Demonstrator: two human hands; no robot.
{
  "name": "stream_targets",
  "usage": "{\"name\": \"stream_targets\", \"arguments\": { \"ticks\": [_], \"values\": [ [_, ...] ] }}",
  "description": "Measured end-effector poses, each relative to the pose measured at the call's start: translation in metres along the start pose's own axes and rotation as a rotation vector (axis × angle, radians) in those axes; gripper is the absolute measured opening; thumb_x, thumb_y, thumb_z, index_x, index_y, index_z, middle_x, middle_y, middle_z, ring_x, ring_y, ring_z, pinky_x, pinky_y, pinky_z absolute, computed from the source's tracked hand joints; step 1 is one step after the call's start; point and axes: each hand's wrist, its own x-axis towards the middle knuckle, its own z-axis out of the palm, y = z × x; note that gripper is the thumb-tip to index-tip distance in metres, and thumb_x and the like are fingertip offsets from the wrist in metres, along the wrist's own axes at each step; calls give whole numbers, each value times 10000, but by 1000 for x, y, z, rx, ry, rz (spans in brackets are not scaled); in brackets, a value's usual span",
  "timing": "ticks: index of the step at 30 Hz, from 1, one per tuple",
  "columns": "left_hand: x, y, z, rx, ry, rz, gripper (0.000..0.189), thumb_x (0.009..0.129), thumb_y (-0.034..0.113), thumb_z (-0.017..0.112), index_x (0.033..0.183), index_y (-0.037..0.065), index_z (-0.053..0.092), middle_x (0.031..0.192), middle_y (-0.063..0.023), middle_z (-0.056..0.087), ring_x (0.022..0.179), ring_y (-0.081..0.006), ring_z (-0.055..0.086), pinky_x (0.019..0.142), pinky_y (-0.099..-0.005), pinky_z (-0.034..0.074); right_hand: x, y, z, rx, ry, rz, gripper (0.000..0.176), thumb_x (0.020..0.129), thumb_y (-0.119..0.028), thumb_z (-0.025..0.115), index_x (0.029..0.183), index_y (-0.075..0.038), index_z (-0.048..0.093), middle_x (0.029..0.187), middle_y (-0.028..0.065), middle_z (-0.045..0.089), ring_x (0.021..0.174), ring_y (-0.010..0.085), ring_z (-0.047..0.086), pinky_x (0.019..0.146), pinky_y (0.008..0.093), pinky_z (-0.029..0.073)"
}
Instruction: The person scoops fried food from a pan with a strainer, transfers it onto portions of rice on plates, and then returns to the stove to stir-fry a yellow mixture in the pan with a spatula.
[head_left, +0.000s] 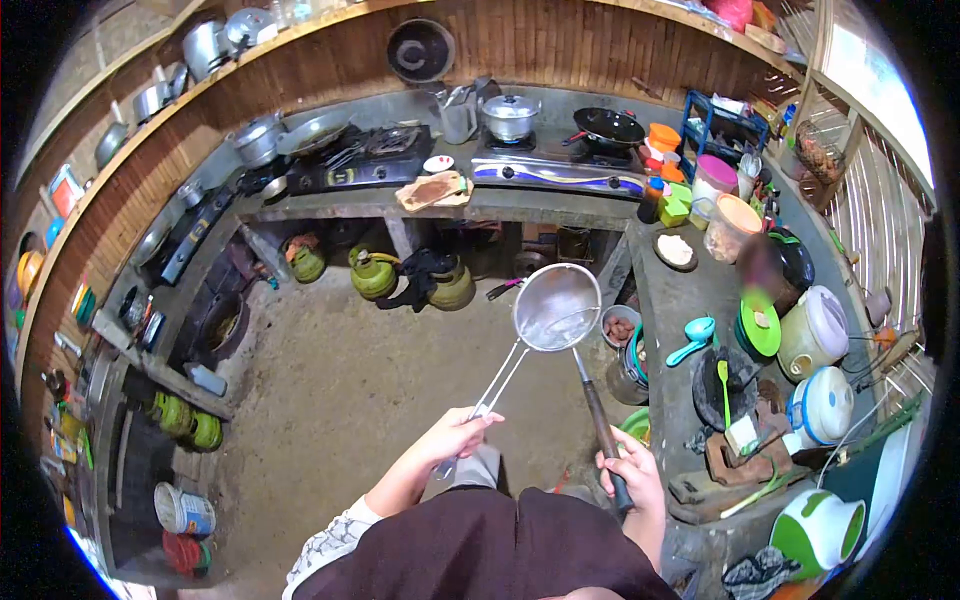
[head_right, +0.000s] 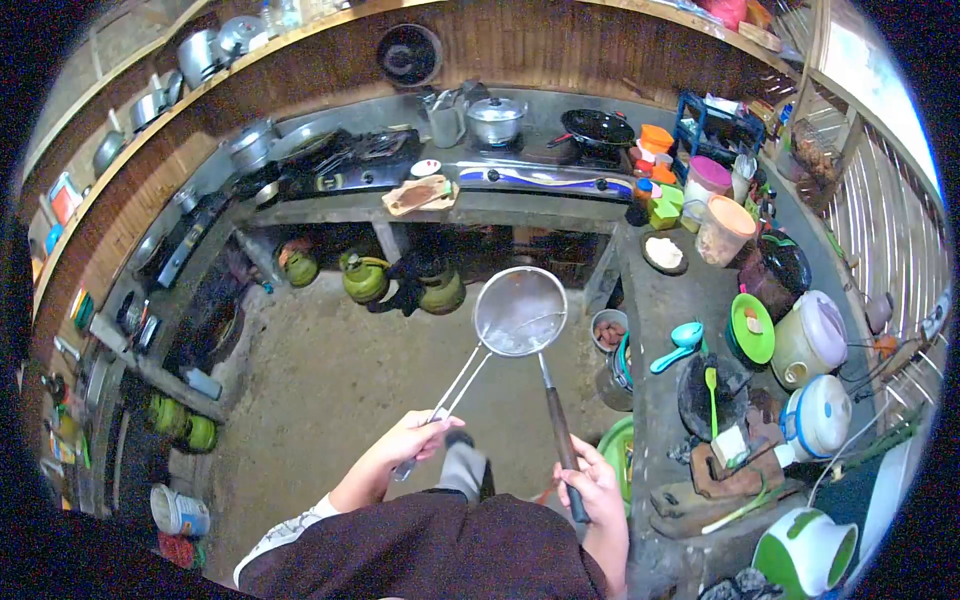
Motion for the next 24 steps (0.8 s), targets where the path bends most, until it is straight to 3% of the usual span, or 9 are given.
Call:
{"name": "stream_targets", "arguments": {
  "ticks": [9,12,14,24],
  "values": [
    [166,113,-86,111,-97,58,301,857,63,413,1131,19,530,536,37,363,407,-51,332,377,-203,291,196,-60,-3,-85,5,-41,559,758,8,542,1279,11,340,777,95,547,463,118,481,411,232,372],
    [222,163,-108,222,-114,99,321,857,89,418,1154,22,519,535,28,394,402,-51,354,380,-201,310,247,-90,-7,-175,-31,-86,564,770,12,540,1291,12,321,784,92,543,471,114,478,423,232,379],
    [260,188,-117,226,-139,97,331,854,87,409,1161,22,515,538,26,400,406,-52,365,385,-200,321,269,-115,-7,-209,58,-39,582,773,36,533,1306,7,303,770,58,540,507,99,488,453,221,386],
    [446,255,-82,217,-184,200,323,850,65,439,1163,35,511,540,61,373,440,-35,343,411,-188,294,386,-170,-101,-130,267,-178,556,725,23,574,1253,-9,401,754,27,540,580,93,495,460,225,394]
  ]
}}
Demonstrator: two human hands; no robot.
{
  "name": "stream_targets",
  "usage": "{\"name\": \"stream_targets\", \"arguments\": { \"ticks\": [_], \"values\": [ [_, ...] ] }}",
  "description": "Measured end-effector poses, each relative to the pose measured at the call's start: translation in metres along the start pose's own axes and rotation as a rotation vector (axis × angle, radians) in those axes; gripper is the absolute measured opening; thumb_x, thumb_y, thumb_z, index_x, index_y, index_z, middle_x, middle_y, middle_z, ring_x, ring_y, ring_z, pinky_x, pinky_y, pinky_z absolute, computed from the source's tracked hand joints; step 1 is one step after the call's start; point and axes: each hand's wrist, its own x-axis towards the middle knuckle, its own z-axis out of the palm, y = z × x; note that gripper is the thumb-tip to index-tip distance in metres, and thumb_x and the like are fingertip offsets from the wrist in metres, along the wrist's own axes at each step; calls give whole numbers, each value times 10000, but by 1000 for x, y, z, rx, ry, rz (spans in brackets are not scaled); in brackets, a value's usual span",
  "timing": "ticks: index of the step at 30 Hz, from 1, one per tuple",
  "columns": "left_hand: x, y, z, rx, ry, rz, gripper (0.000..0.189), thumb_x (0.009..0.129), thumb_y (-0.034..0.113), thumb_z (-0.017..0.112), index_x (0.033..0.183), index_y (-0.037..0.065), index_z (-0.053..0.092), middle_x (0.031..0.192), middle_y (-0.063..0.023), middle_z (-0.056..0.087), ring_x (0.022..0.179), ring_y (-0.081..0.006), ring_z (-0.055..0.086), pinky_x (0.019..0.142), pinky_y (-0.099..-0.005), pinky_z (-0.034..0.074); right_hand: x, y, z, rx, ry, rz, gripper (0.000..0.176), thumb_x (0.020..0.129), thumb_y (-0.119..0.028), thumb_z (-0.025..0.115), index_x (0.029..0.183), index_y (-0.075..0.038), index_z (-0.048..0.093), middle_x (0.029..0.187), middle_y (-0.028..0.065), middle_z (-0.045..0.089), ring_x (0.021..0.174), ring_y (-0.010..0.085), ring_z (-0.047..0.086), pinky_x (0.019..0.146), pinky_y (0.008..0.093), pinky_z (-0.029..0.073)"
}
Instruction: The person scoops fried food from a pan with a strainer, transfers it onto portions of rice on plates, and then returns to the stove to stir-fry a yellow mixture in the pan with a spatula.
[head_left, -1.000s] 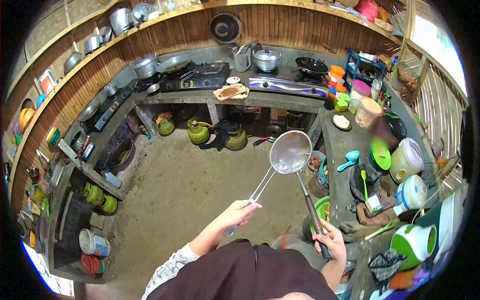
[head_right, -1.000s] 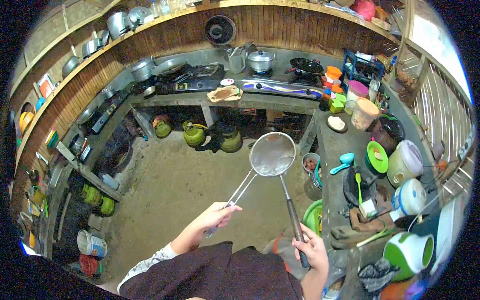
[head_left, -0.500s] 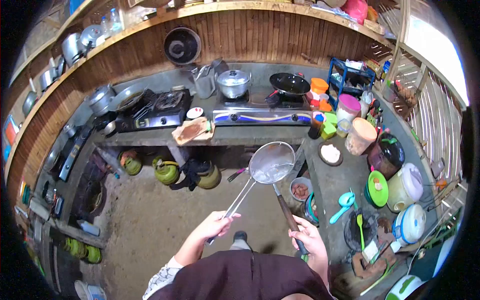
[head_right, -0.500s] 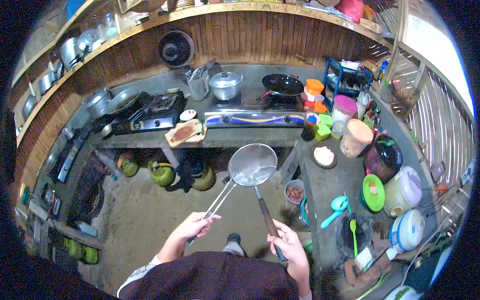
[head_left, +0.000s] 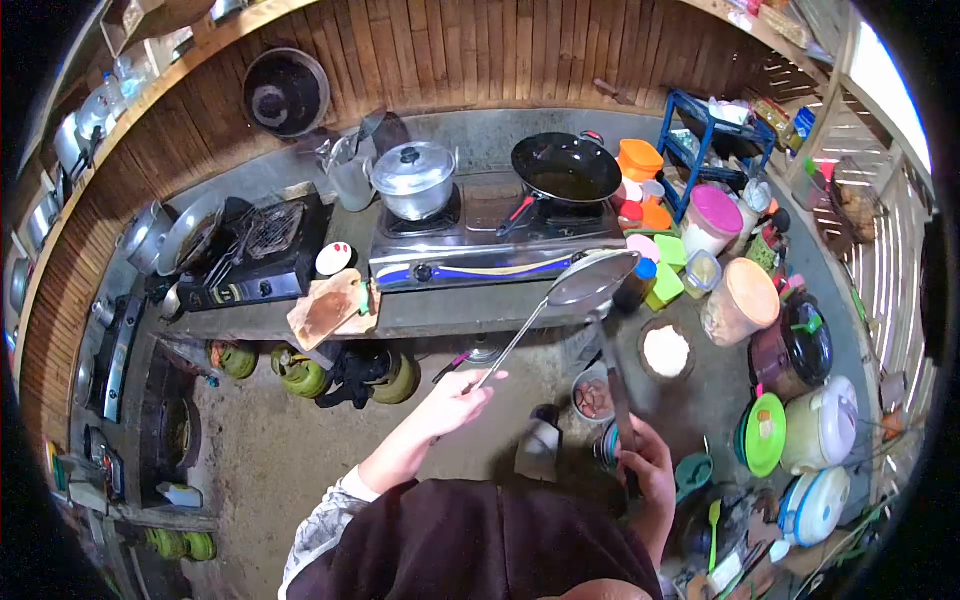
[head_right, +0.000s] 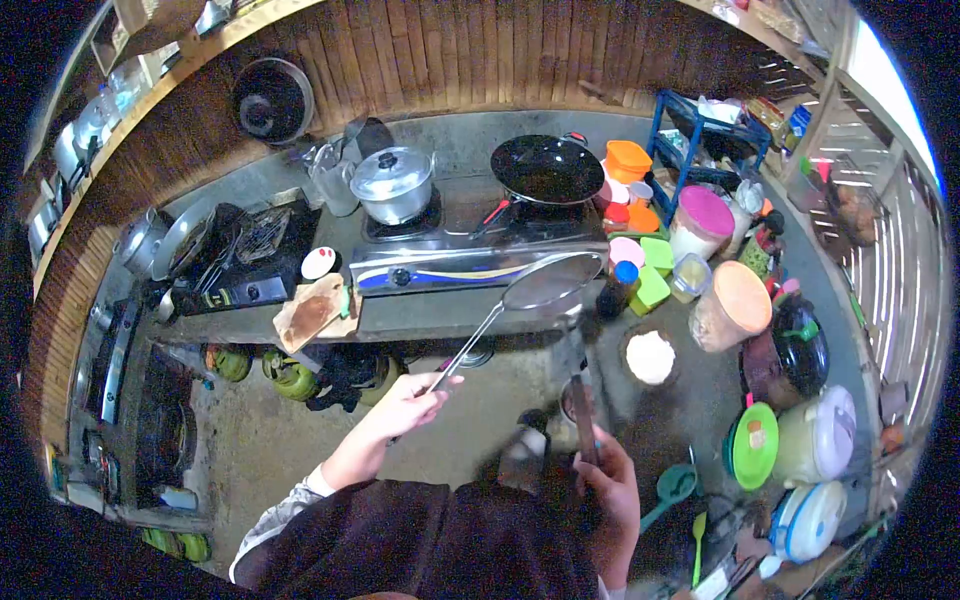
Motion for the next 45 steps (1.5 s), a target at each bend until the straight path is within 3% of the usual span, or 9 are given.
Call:
{"name": "stream_targets", "arguments": {
  "ticks": [14,17,18,20,24,25,26,38,45],
  "values": [
    [275,66,2,284,527,184,251,855,219,550,947,-5,618,622,73,440,586,-29,353,523,-199,305,268,-124,-61,-336,179,-241,486,864,9,401,1331,-37,277,1012,65,527,426,11,368,355,170,301],
    [308,72,-7,363,539,159,251,826,231,589,911,-3,621,622,48,478,612,-50,396,552,-228,349,316,-100,-67,-658,148,-556,458,840,-22,487,1283,-16,371,1099,92,547,837,113,532,752,220,425],
    [315,78,-5,353,569,104,256,811,246,610,886,1,625,626,40,491,622,-53,406,562,-236,362,322,-100,-63,-420,90,-303,438,837,-26,501,1262,0,394,1163,139,532,1030,165,506,887,264,371],
    [348,46,-25,448,532,140,271,805,267,615,881,7,629,629,18,513,623,-56,416,573,-236,372,345,-84,-74,-500,107,-404,438,831,-31,519,1252,0,405,1186,169,517,1095,190,482,930,282,337],
    [367,51,-34,489,531,86,262,801,256,604,906,18,634,641,-28,559,618,-70,450,588,-259,399,358,-85,-77,-616,122,-441,449,810,-34,551,1238,2,420,1127,205,543,1035,204,534,879,294,388],
    [371,50,-36,521,553,129,245,797,239,604,902,21,636,665,-47,596,616,-81,475,606,-268,414,362,-83,-83,-738,72,-554,451,824,24,484,1263,-17,391,996,44,545,879,123,533,830,262,412],
    [374,50,-39,518,545,134,245,797,239,604,902,21,636,665,-47,596,616,-81,475,606,-268,414,364,-83,-84,-743,79,-556,451,824,24,484,1263,-17,391,996,44,545,879,123,533,830,262,412],
    [384,57,-60,467,512,95,241,789,249,616,801,9,626,526,-2,502,488,-67,418,480,-271,366,379,-98,-65,-790,77,-524,459,785,60,460,1238,58,383,1097,122,514,973,176,531,862,259,403],
    [378,52,-75,544,600,258,289,808,270,599,915,3,632,591,-50,575,517,-70,487,473,-261,399,404,-69,-100,-757,159,-547,501,778,-50,569,1243,-80,387,1202,201,431,1081,321,485,871,343,414]
  ]
}}
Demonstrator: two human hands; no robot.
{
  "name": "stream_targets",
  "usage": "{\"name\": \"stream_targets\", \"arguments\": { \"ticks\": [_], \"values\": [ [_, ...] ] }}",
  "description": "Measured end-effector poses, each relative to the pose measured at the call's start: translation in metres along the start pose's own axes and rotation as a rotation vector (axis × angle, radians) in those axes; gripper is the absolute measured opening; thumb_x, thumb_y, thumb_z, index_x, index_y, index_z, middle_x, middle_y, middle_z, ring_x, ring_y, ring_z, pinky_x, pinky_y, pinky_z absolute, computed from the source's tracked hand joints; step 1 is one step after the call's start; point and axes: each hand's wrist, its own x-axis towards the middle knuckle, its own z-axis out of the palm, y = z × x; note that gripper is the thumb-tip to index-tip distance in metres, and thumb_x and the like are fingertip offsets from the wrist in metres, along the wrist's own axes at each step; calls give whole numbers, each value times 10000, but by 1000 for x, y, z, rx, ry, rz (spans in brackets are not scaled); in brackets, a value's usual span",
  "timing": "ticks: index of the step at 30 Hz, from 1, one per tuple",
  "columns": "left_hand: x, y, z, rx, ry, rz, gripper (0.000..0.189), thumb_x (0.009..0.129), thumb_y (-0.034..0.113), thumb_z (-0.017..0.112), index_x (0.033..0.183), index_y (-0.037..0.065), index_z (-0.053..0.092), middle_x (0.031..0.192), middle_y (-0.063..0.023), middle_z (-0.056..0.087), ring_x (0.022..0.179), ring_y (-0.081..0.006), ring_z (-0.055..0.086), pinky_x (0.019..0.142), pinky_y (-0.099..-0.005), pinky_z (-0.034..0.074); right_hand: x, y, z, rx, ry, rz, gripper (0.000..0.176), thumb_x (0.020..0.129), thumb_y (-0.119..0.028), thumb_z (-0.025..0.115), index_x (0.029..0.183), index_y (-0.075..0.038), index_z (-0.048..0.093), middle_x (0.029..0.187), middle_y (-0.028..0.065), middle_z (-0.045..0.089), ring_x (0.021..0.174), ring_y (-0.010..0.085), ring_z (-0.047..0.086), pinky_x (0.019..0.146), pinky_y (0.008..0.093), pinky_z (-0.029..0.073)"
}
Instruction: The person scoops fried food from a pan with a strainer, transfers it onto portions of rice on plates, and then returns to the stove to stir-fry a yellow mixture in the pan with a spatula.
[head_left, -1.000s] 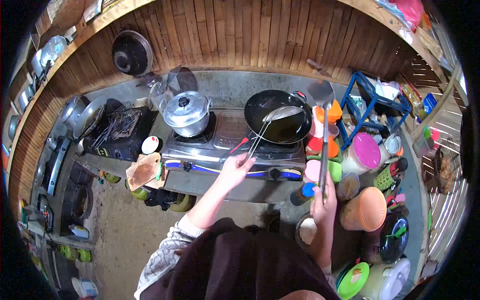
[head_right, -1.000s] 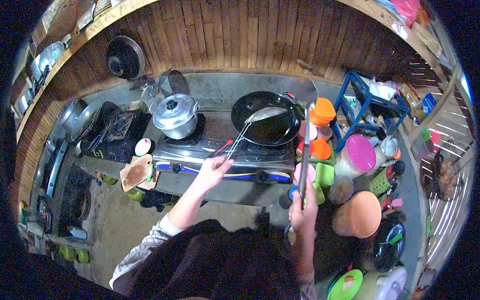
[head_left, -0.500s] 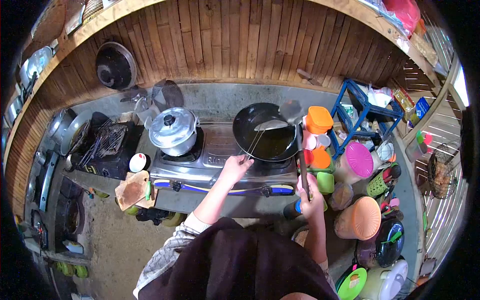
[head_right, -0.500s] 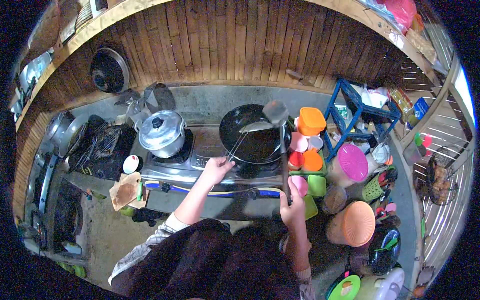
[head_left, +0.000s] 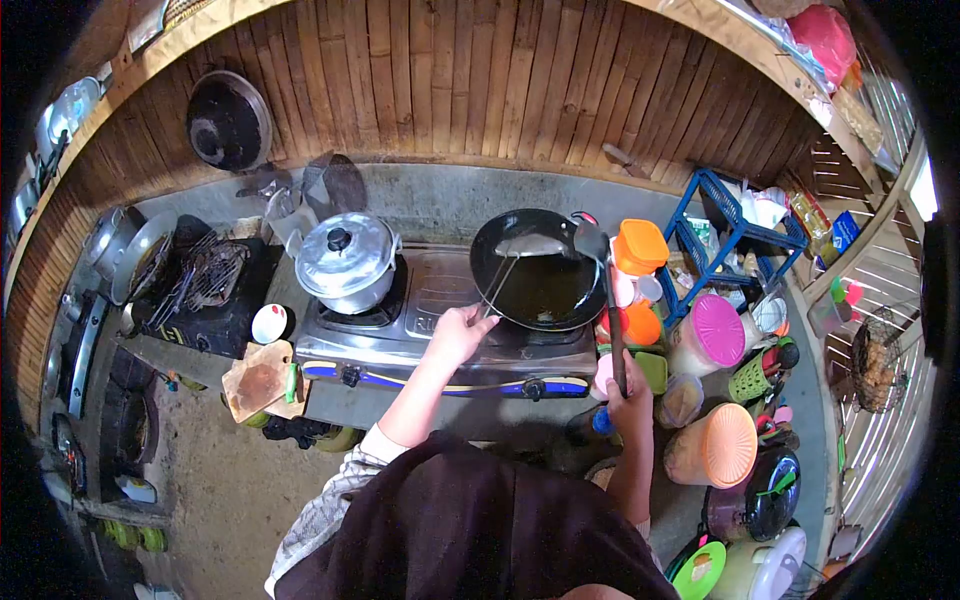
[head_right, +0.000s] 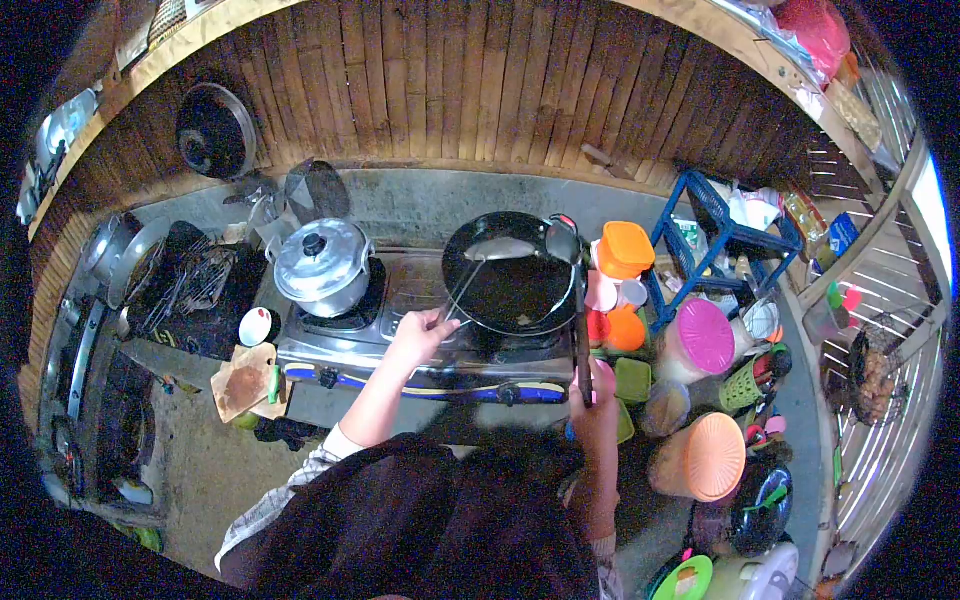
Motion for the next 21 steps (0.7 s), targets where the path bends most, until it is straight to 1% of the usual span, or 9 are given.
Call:
{"name": "stream_targets", "arguments": {
  "ticks": [3,4,7,8,9,15,16,20,21],
  "values": [
    [-3,29,-16,-134,40,-126,334,828,271,573,1007,-9,604,637,-88,607,568,-73,543,510,-262,434,-1,-9,-4,-148,5,71,458,765,-50,568,1204,-58,439,1148,205,484,1047,327,509,861,347,423],
    [-2,29,-16,-129,42,-73,389,843,315,517,1087,14,564,619,-194,574,589,-284,600,585,-361,447,-1,-19,-7,-148,7,71,458,765,-50,568,1204,-58,439,1148,205,484,1047,327,509,861,347,423],
    [-2,35,-15,38,44,19,390,840,309,525,1074,-1,565,654,-230,573,641,-336,605,609,-381,450,0,-38,-9,-165,-35,112,400,751,-48,563,1145,-33,500,1078,206,539,1007,318,539,843,347,434],
    [-1,39,-18,97,-43,43,408,835,310,534,1060,-29,562,669,-246,569,668,-360,597,621,-389,451,1,-35,-7,-167,6,8,375,745,-48,560,1118,-26,523,1036,204,561,979,318,554,833,348,440],
    [-3,41,-18,97,-44,45,408,835,310,534,1060,-29,562,669,-246,569,668,-360,597,621,-389,451,1,-36,-6,-169,48,-97,353,740,-49,558,1091,-19,545,994,202,584,951,318,569,823,348,446],
    [0,31,-14,84,-42,83,432,839,303,528,1032,-83,554,728,-270,582,732,-361,606,673,-379,463,-5,-48,-7,-228,12,1,453,689,53,513,1141,16,509,1116,187,550,1063,261,530,886,313,408],
    [1,29,-14,64,-46,68,366,842,272,532,1047,-28,574,639,-210,582,579,-229,598,586,-337,449,-7,-50,-8,-231,9,2,453,689,53,513,1141,16,509,1116,187,550,1063,261,530,886,313,408],
    [-3,35,-13,46,23,62,368,845,268,525,1054,-32,570,672,-219,592,618,-229,612,612,-325,456,-8,-66,-8,-283,-10,29,462,680,57,517,1139,4,519,1114,185,549,1059,275,528,892,321,405],
    [-1,32,-13,56,0,96,404,843,279,525,1063,-60,549,734,-248,590,703,-285,615,659,-357,460,-9,-68,-8,-301,-13,29,468,677,57,518,1142,-1,519,1113,184,548,1055,279,529,892,323,405]
  ]
}}
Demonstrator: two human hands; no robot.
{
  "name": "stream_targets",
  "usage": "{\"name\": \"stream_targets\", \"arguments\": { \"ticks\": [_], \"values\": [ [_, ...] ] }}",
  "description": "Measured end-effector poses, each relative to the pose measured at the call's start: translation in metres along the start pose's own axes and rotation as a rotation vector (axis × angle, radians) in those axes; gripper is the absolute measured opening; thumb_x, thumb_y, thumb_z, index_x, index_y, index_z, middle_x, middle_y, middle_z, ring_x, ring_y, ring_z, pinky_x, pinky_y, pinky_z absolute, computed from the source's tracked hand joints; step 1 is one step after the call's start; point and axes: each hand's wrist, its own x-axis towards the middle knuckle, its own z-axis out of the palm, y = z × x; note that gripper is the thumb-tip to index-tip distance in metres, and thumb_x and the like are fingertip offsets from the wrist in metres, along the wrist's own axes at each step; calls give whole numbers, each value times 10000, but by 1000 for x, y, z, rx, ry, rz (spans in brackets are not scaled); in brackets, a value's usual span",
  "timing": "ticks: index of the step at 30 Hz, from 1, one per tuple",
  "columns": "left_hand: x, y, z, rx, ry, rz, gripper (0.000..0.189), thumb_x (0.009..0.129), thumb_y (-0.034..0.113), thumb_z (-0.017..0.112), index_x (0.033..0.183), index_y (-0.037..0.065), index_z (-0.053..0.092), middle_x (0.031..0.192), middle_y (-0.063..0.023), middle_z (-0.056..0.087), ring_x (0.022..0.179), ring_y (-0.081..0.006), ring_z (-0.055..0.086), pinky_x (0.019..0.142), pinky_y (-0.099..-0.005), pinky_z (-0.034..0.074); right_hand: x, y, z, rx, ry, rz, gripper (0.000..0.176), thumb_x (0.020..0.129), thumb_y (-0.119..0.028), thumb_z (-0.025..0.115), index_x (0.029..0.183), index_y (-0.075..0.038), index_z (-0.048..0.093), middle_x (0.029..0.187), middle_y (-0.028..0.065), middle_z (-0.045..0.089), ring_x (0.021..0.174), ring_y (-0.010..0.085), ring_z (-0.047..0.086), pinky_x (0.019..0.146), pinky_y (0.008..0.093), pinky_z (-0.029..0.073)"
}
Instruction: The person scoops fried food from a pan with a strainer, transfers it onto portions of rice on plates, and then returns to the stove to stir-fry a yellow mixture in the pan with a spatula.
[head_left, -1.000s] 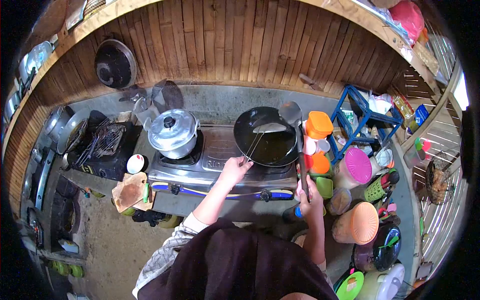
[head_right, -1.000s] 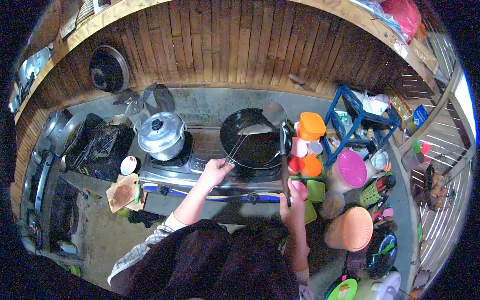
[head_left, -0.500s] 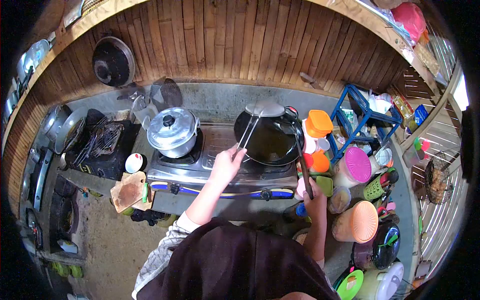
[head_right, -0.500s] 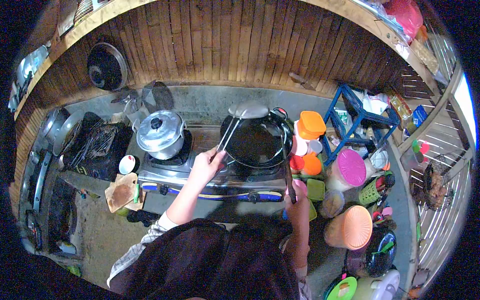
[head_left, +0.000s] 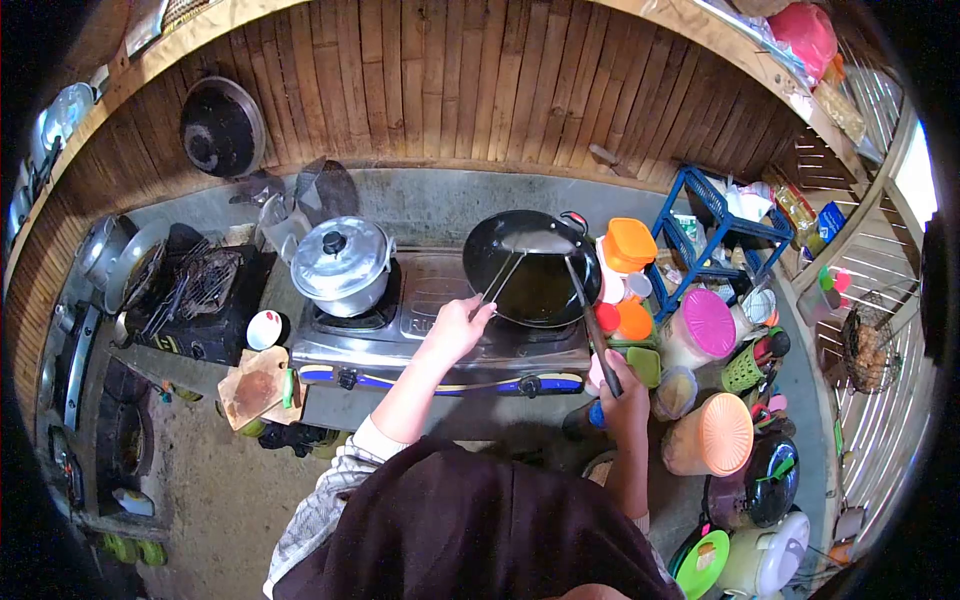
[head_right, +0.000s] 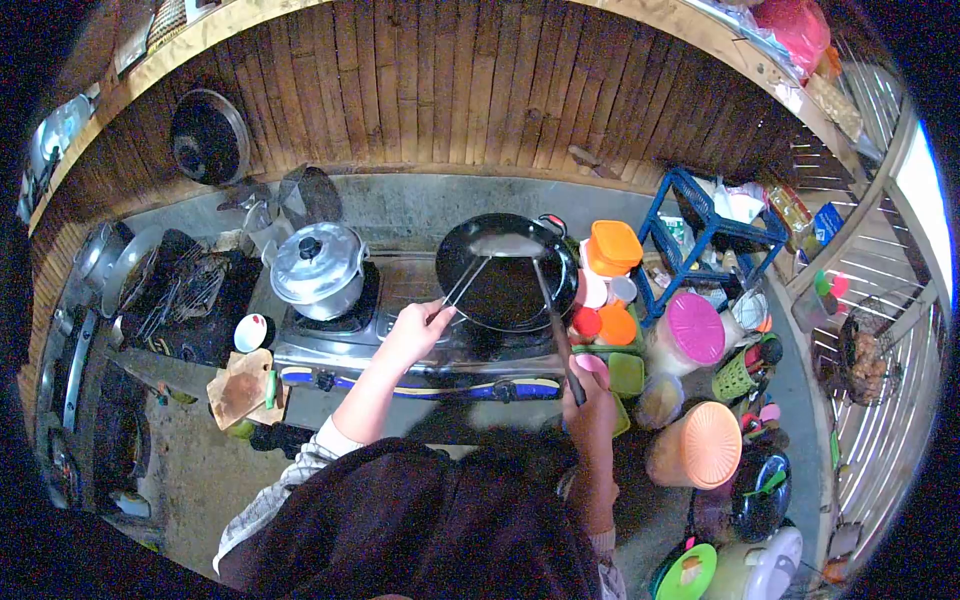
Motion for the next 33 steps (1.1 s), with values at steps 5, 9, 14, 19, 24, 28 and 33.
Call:
{"name": "stream_targets", "arguments": {
  "ticks": [5,9,14,19,24,28,33],
  "values": [
    [-3,11,-3,-45,-39,-142,441,847,282,515,1082,-91,520,793,-271,591,788,-351,611,713,-388,456,-2,4,5,22,45,-13,467,678,56,522,1142,-4,520,1110,182,551,1039,277,537,882,324,411],
    [-2,-4,2,-36,-16,-23,359,855,283,509,995,-37,593,589,-133,567,553,-146,528,559,-309,422,-1,23,19,44,93,-41,457,670,52,540,1124,2,527,1093,181,556,1017,267,548,864,316,419],
    [-3,8,-12,-82,-61,-190,388,853,296,506,897,-81,587,760,-236,608,729,-342,602,691,-376,447,17,36,39,25,63,-96,421,668,19,571,1087,-5,545,1015,179,574,902,250,577,762,320,448],
    [-11,-12,-8,-240,-27,-220,378,840,301,534,847,-72,589,694,-187,603,645,-204,571,638,-334,439,49,21,74,-10,-48,109,420,687,-114,626,1098,-108,537,949,191,589,859,338,575,730,396,456],
    [-20,-14,-11,-186,-34,-243,345,824,292,556,796,-50,588,628,-125,577,576,-159,500,569,-307,412,57,30,107,-118,10,52,396,689,-148,613,1075,-136,524,920,157,595,848,348,572,729,427,454],
    [-22,-6,-5,-183,-26,-215,321,818,283,562,763,-33,577,574,-108,539,534,-142,470,524,-307,385,60,24,118,-196,-16,129,392,700,-123,619,1075,-120,504,940,127,594,890,309,567,748,397,447],
    [-21,-10,9,-149,-107,-93,219,827,235,574,759,27,579,541,6,478,446,-54,396,399,-237,312,60,24,115,-157,-48,111,388,718,-121,612,1086,-91,490,969,159,567,898,337,555,782,395,444]
  ]
}}
